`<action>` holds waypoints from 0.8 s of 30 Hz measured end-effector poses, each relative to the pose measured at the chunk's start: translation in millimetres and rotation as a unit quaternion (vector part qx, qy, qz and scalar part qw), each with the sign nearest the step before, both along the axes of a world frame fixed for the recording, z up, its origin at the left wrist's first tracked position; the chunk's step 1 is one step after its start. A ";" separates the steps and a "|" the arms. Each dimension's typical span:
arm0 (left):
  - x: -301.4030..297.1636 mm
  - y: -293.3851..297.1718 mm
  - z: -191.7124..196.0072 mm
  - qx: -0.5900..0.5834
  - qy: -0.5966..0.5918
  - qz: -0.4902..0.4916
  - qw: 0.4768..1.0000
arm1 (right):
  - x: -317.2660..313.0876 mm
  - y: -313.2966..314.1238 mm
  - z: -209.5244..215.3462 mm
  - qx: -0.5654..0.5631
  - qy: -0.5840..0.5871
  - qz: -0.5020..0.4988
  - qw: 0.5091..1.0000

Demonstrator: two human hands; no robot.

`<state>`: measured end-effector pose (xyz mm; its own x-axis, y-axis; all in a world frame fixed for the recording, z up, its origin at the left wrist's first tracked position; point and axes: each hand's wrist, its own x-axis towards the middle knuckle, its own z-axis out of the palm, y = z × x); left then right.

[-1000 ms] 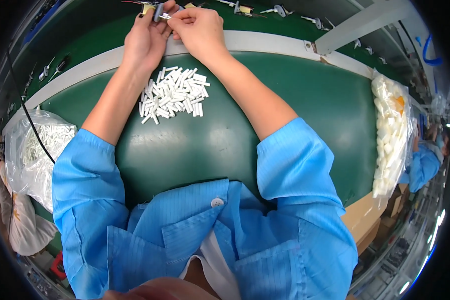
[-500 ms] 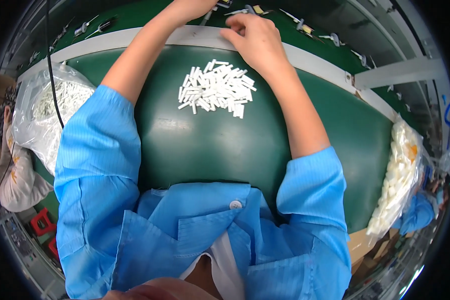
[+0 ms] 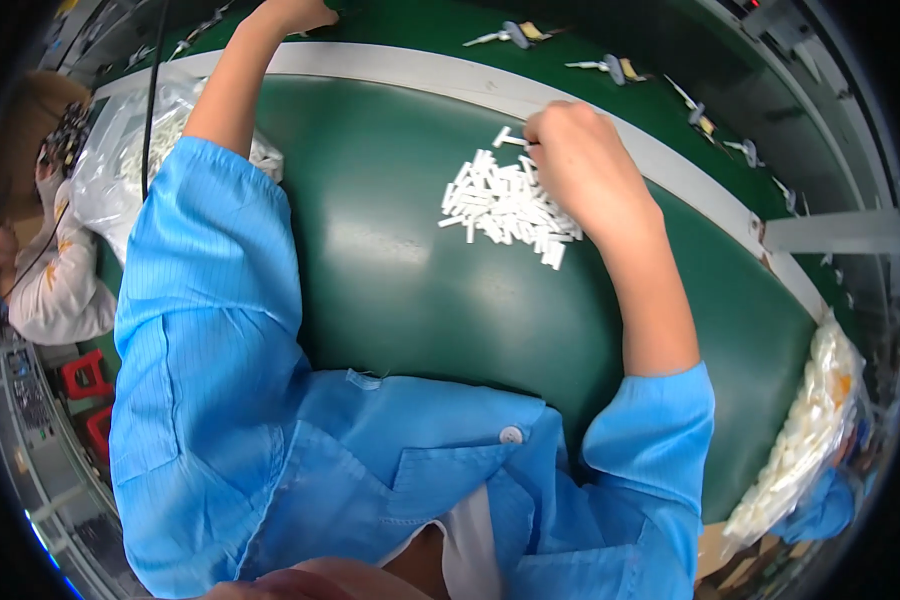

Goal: The person assembles small plastic components and electronic parts by hand, working on a factory assembly line.

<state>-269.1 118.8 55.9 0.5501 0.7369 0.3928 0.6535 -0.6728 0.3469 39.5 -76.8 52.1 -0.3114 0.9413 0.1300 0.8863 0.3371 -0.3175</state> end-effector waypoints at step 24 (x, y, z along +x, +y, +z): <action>208.2 -56.9 -55.0 -0.572 -0.670 -0.127 0.457 | 25.0 37.7 -40.0 -0.127 0.453 -0.171 0.866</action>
<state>-60.9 62.0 0.9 0.5052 0.8609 -0.0599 -0.7083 0.4533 0.5411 64.5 -39.1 12.1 0.1117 0.9925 -0.0491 0.2698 -0.0778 -0.9598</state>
